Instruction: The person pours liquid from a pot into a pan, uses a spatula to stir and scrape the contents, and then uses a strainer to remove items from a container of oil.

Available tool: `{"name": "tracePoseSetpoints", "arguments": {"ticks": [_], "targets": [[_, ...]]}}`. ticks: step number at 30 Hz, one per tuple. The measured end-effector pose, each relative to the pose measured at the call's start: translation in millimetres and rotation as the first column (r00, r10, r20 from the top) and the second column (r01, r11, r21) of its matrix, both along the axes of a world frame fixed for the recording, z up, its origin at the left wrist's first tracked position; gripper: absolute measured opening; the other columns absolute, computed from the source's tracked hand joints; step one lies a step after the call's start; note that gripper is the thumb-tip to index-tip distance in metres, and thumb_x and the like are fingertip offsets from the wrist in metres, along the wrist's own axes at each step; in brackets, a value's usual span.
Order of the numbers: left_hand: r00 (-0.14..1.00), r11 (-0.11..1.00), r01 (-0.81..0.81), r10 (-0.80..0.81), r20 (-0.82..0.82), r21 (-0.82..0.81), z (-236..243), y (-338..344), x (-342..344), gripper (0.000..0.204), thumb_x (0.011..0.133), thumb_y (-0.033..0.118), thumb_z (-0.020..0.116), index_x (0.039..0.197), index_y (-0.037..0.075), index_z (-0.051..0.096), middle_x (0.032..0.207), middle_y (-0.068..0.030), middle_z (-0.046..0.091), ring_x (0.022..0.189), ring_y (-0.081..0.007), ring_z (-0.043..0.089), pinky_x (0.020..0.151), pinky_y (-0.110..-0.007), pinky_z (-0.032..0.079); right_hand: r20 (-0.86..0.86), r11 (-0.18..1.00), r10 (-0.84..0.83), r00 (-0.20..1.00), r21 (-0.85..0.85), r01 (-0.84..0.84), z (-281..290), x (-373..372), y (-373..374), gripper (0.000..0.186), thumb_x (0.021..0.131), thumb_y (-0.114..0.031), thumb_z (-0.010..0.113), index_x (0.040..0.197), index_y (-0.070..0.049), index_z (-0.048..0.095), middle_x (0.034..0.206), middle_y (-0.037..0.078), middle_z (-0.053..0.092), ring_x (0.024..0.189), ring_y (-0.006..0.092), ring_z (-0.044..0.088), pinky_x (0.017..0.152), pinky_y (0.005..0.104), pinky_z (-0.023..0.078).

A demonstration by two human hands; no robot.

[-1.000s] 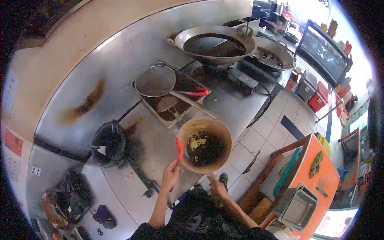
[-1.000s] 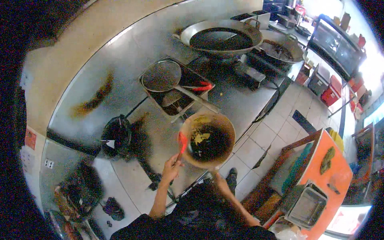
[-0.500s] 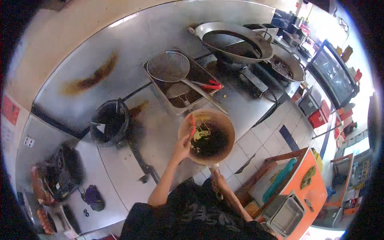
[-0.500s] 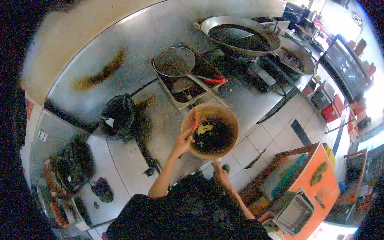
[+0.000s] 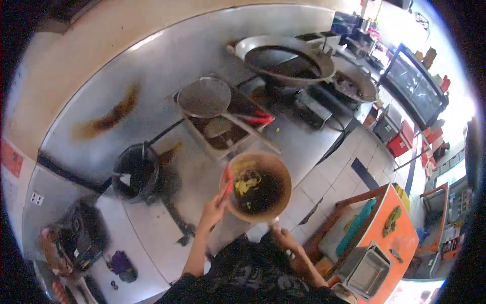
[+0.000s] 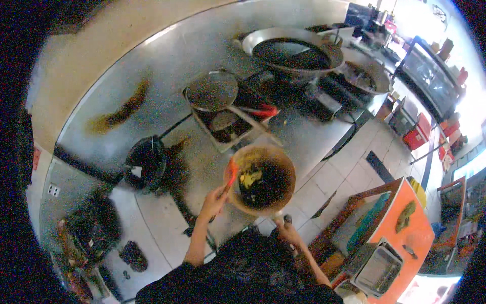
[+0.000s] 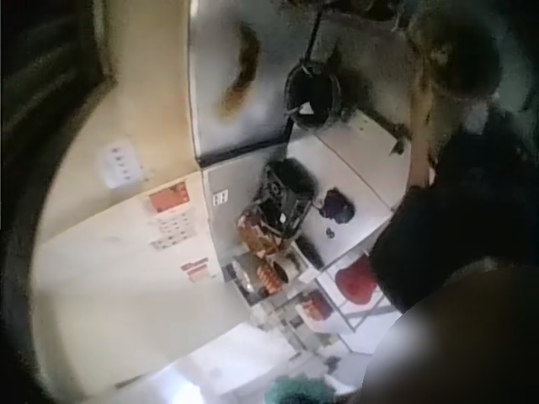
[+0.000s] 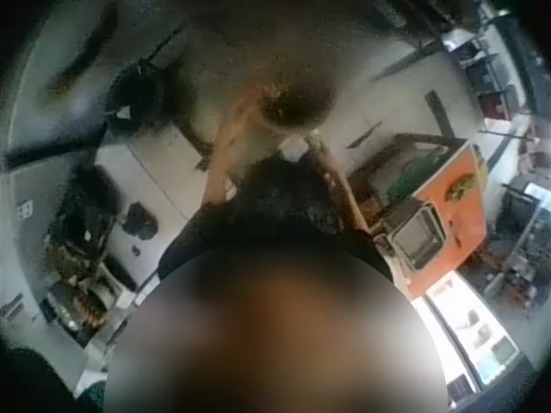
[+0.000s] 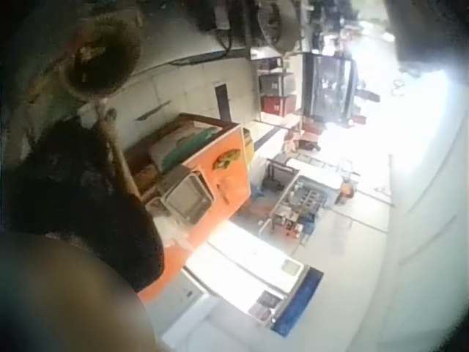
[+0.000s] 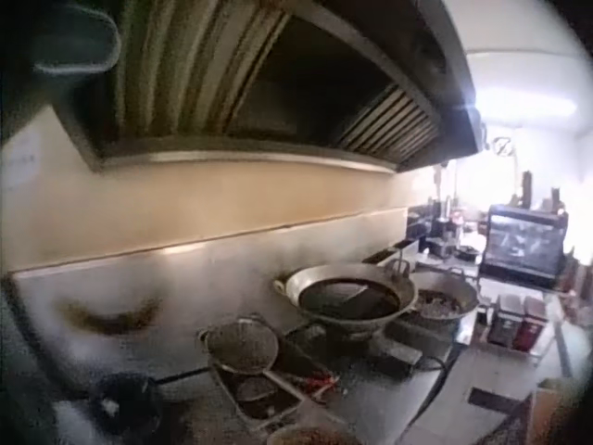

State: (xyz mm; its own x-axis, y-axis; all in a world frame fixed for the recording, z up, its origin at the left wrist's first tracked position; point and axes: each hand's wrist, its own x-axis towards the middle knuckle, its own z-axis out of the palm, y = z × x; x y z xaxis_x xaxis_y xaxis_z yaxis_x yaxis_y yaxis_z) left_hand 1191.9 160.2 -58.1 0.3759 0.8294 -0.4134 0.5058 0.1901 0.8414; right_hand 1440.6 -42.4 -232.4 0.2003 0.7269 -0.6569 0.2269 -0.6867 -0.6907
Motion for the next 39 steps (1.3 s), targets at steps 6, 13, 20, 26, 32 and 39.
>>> {"name": "tracePoseSetpoints", "arguments": {"ticks": [6, 13, 20, 26, 32, 39], "targets": [[0.993, 0.999, -0.051, 0.05, 0.106, 0.012, -45, -6, 1, 0.039, 0.095, 0.019, 0.05, 0.133, 0.011, 0.048, 0.074, -0.0036, 0.066, 0.047, -0.0098, 0.053, 0.042, -0.028, 0.043, 0.044, 0.996, 0.093, 0.995, 0.013, -0.094, 47, 4, 7, 0.074, 0.087, -0.068, 0.038, 0.088, 0.004, 0.059, 0.069, 0.007, 0.057, 0.063, 0.0165, 0.056, 0.053, 0.0324, 0.044], [0.972, 1.0, 0.004, -0.007, 0.236, 0.013, -80, 24, 4, 0.039, 0.096, 0.025, 0.048, 0.132, 0.012, 0.049, 0.08, -0.0058, 0.068, 0.043, -0.0092, 0.051, 0.04, -0.025, 0.041, -0.034, 0.992, 0.126, 0.992, 0.027, -0.125, 31, -8, 1, 0.075, 0.086, -0.067, 0.043, 0.095, 0.006, 0.059, 0.072, 0.009, 0.059, 0.067, 0.0196, 0.056, 0.061, 0.0358, 0.045], [0.997, 1.0, -0.004, 0.003, 0.08, 0.003, -32, 19, -6, 0.042, 0.093, 0.019, 0.05, 0.133, 0.008, 0.048, 0.076, -0.0035, 0.067, 0.042, -0.0085, 0.048, 0.039, -0.024, 0.04, -0.029, 0.985, 0.091, 0.995, 0.149, -0.086, 28, -7, -1, 0.069, 0.087, -0.063, 0.046, 0.096, 0.005, 0.057, 0.068, 0.005, 0.056, 0.058, 0.0142, 0.054, 0.05, 0.032, 0.042], [1.0, 0.999, 0.025, -0.025, 0.002, -0.023, -26, 13, -13, 0.043, 0.095, 0.022, 0.049, 0.133, 0.002, 0.045, 0.077, -0.0072, 0.067, 0.05, -0.0103, 0.058, 0.042, -0.026, 0.042, -0.018, 0.995, 0.035, 0.999, 0.099, -0.033, 20, 1, 0, 0.061, 0.088, -0.058, 0.049, 0.078, 0.002, 0.058, 0.064, 0.01, 0.057, 0.057, 0.0228, 0.054, 0.052, 0.0398, 0.042], [0.991, 0.993, 0.111, -0.113, 0.066, 0.035, -72, 49, 5, 0.04, 0.095, 0.019, 0.049, 0.132, 0.006, 0.047, 0.076, -0.0064, 0.066, 0.056, -0.0101, 0.06, 0.044, -0.027, 0.044, -0.038, 0.998, 0.06, 0.997, -0.01, -0.06, 30, -4, 7, 0.06, 0.087, -0.063, 0.046, 0.078, -0.004, 0.054, 0.058, 0.002, 0.048, 0.048, 0.0124, 0.048, 0.043, 0.0308, 0.039], [0.983, 0.971, 0.179, -0.183, 0.012, 0.156, -85, 68, -15, 0.035, 0.094, 0.023, 0.049, 0.125, 0.007, 0.054, 0.075, -0.0054, 0.064, 0.056, -0.0103, 0.058, 0.048, -0.026, 0.043, -0.017, 0.984, 0.174, 0.985, 0.049, -0.173, 36, -1, 10, 0.067, 0.085, -0.067, 0.046, 0.072, -0.002, 0.054, 0.055, 0.005, 0.051, 0.046, 0.0145, 0.053, 0.042, 0.0307, 0.04]]}}
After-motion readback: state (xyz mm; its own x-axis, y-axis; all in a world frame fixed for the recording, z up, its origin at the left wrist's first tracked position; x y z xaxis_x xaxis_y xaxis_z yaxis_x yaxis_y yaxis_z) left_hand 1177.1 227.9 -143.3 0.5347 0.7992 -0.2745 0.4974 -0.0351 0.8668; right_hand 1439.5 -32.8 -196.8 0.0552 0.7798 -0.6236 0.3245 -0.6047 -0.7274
